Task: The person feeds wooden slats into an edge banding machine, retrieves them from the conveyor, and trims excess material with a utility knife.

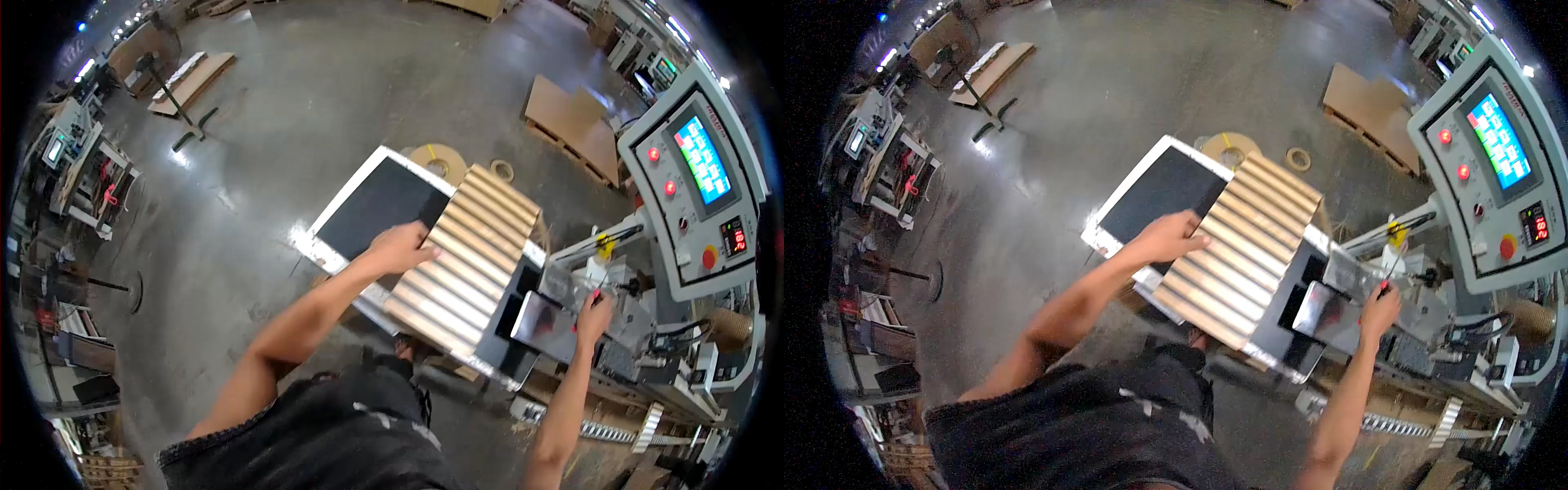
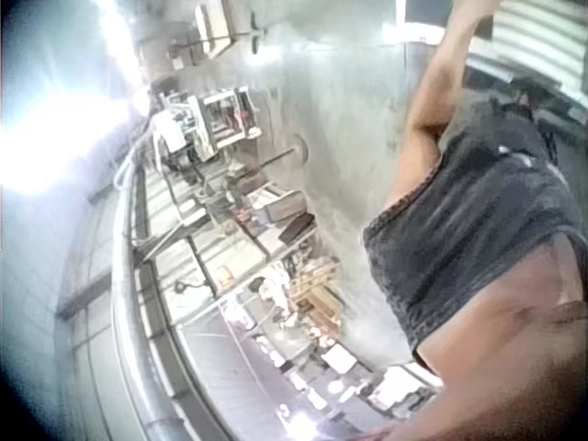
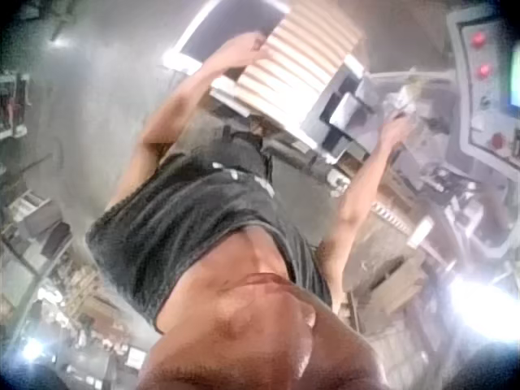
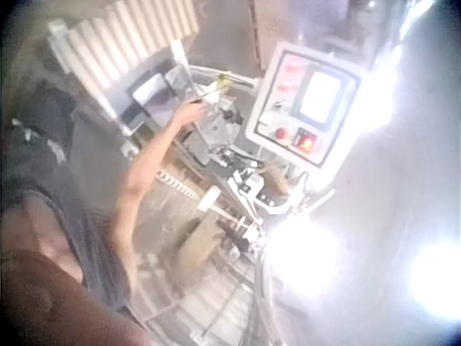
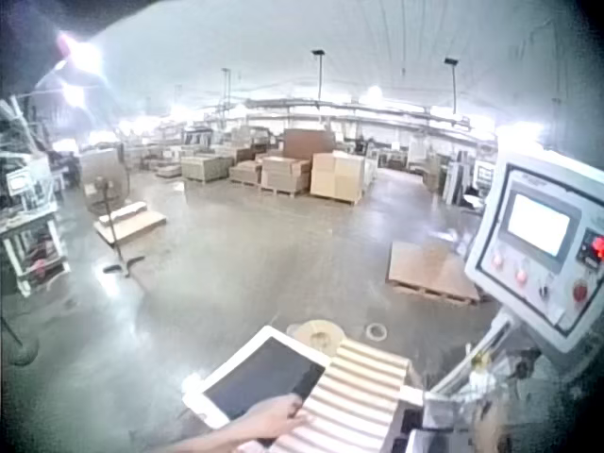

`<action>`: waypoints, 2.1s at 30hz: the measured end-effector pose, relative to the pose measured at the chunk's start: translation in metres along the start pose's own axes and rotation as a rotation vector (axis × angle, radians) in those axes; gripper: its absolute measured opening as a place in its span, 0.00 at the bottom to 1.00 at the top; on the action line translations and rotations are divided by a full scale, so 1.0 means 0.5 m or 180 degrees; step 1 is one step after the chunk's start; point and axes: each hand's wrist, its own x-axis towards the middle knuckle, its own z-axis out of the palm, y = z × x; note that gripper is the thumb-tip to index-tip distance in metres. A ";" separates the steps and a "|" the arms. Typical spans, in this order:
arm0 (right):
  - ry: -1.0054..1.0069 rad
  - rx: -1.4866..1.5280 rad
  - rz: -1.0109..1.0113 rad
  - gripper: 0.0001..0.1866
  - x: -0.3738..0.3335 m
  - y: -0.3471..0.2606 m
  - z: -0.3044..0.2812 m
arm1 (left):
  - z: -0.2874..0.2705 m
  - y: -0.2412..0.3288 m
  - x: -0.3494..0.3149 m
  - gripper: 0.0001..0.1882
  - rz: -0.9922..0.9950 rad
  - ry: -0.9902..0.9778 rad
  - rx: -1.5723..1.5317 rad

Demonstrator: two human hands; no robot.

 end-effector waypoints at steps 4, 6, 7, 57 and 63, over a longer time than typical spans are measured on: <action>0.0375 0.2478 0.0641 0.20 -0.197 -0.102 -0.063 | -0.021 -0.031 0.011 0.21 -0.0532 -0.0686 -0.1424; 0.0472 0.2796 0.0726 0.21 -0.332 -0.118 -0.097 | -0.035 -0.045 0.023 0.18 -0.0537 -0.0863 -0.1611; 0.0472 0.3169 0.0925 0.20 -0.411 -0.126 -0.114 | -0.045 -0.054 0.029 0.16 -0.0460 -0.0921 -0.1603; 0.2365 0.4891 0.3359 0.18 -0.733 -1.211 -0.043 | -0.447 -0.189 0.347 0.44 0.2745 -0.5142 0.3190; 0.2250 0.4601 0.3598 0.15 -0.768 -1.218 -0.043 | -0.405 -0.256 0.126 0.23 0.4557 -0.3344 0.2004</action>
